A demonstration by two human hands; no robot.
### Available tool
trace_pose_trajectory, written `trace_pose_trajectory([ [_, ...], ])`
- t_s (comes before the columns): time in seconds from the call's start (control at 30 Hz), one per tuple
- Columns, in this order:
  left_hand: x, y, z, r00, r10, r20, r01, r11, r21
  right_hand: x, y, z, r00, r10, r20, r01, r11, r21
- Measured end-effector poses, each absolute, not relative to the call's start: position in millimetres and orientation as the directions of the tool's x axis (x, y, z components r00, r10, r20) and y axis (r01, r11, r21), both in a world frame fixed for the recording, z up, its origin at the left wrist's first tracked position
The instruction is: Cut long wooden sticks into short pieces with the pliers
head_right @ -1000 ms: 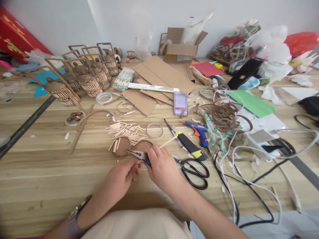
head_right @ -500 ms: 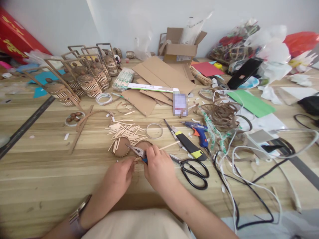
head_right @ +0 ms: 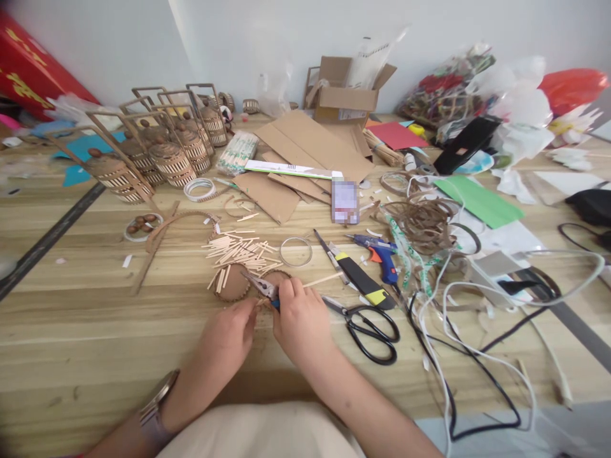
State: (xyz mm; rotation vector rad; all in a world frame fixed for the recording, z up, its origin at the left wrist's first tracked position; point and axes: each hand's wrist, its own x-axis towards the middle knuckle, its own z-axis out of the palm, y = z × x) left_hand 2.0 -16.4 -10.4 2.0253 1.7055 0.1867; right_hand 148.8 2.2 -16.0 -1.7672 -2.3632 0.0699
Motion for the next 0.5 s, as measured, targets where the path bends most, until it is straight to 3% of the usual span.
trace_pose_trajectory([
  [0.3, 3, -15, -14, 0.199, 0.959, -0.201, 0.886, -0.088, 0.455, 142, 5, -16, -0.247, 0.960, 0.131, 0.951, 0.266, -0.159],
  [0.37, -3, -12, -12, 0.247, 0.951, -0.184, 0.850, -0.122, 0.512, 149, 9, -11, -0.281, 0.955, 0.098, 0.922, 0.297, -0.248],
  [0.5, -22, -6, -5, 0.458, 0.872, -0.171, 0.632, -0.184, 0.753, 174, 19, 3, -0.457, 0.889, -0.020, 0.725, 0.360, -0.587],
])
